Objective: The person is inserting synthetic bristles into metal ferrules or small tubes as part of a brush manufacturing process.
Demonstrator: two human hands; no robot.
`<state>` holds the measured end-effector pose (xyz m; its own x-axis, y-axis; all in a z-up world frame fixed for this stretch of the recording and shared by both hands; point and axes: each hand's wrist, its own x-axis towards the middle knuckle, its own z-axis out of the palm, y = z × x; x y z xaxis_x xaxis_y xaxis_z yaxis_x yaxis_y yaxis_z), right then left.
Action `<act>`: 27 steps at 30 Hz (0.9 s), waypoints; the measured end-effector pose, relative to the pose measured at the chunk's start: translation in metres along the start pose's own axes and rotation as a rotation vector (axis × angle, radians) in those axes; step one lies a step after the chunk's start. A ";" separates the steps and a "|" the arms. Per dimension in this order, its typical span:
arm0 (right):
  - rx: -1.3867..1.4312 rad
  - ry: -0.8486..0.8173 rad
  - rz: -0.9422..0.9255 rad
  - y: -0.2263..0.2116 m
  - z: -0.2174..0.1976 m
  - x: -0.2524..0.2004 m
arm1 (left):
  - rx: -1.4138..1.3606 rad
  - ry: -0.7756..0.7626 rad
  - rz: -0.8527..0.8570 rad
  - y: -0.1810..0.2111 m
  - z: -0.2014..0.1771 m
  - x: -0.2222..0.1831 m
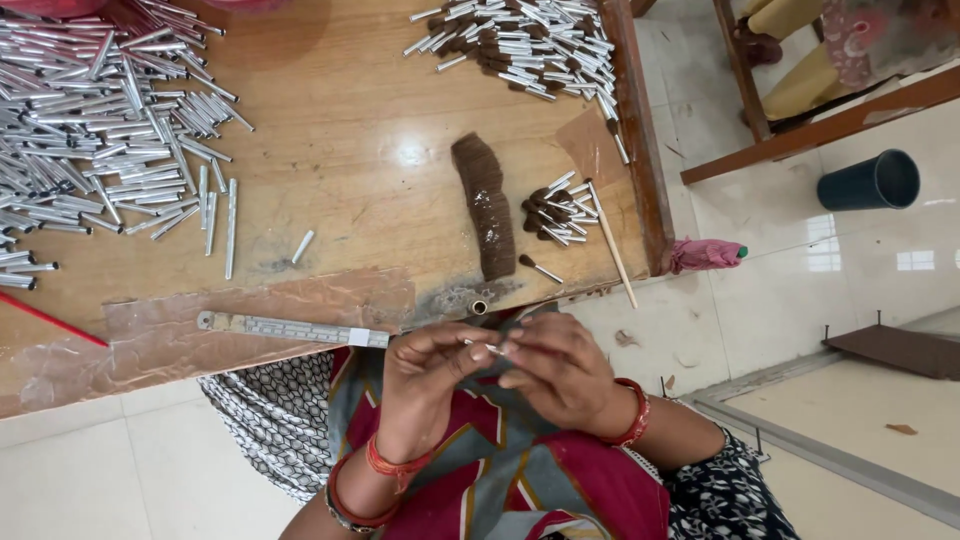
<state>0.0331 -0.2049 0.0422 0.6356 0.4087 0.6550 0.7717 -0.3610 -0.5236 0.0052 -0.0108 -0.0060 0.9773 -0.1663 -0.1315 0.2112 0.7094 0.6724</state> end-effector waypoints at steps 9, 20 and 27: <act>-0.795 -0.099 0.564 0.072 -0.050 0.000 | 0.069 0.167 0.022 0.033 0.006 0.021; 0.015 -0.082 0.489 -0.003 -0.024 0.008 | -0.069 0.233 -0.050 0.030 -0.004 0.021; 0.094 -0.222 0.526 -0.013 -0.010 0.002 | -0.066 0.222 -0.036 0.019 -0.005 0.020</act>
<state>0.0239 -0.2076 0.0552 0.9157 0.3646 0.1689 0.3432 -0.4913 -0.8005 0.0287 0.0033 0.0006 0.9476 -0.0428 -0.3166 0.2398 0.7500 0.6165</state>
